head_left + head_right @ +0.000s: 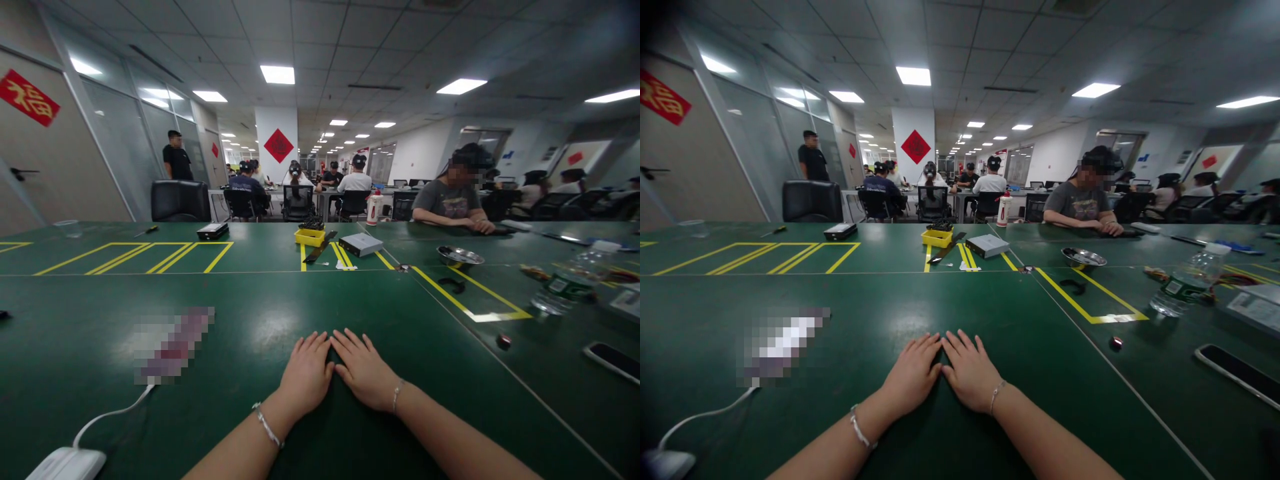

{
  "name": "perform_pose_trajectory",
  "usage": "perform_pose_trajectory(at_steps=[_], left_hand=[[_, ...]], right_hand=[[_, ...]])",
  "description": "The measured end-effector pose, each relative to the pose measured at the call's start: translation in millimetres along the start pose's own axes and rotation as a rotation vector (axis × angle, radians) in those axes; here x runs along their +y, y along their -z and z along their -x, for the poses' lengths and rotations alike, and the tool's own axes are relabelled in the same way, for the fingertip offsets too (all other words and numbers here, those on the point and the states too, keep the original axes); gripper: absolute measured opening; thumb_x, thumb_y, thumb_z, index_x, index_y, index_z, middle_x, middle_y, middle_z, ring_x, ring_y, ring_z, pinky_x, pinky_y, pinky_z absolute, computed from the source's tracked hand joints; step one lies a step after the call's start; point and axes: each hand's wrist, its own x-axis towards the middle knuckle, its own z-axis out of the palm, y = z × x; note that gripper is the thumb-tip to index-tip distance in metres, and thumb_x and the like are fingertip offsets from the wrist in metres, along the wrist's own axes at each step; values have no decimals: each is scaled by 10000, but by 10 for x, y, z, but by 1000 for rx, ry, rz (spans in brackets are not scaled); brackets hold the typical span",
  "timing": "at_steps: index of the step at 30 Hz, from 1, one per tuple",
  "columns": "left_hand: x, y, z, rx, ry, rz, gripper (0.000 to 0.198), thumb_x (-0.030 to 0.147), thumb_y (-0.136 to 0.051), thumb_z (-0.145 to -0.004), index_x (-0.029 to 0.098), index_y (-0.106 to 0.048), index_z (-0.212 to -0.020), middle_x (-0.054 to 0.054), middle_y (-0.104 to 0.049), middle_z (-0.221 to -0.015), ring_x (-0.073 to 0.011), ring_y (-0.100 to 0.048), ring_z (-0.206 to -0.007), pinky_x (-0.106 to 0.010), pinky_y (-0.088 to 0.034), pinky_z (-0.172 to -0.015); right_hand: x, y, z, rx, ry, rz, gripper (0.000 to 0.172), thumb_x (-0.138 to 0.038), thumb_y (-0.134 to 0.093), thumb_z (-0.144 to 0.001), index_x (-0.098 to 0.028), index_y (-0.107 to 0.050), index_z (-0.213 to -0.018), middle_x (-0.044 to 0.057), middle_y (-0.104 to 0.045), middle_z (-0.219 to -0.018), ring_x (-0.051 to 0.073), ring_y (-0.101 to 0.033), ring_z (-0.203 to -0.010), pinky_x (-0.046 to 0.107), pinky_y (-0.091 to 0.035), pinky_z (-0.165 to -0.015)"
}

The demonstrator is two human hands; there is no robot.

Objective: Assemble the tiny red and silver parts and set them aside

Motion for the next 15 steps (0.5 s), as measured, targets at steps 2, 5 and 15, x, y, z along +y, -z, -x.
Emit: perform_pose_trajectory(at_steps=[2,5,15], left_hand=[[3,7,5,-3,-2,4,401,266,-370,-744,212,-379,-1141,-43,-359,-1255,-198,-253,-1172,-403,-164,-969],[1,41,8,9,9,37,389,276,-403,-728,225,-410,-1113,-35,-371,-1247,-198,-262,-1168,-400,-163,-968],[-79,123,-23,-5,-42,83,356,308,-468,-704,234,-482,-1052,-30,-435,-1198,-206,-332,-1123,-373,-219,-935]], right_hand=[[50,12,-11,0,40,-24,480,-428,-289,-757,-273,-279,-1211,11,-308,-1272,209,-236,-1160,414,-178,-932],[359,161,-33,131,-42,29,401,-356,-329,-753,-229,-419,-1123,44,-461,-1135,189,-371,-1056,350,-263,-893],[1934,666,877,351,-1247,283,480,-446,-328,-688,-120,-499,-997,223,-407,-1011,359,-399,-913,408,-349,-597]])
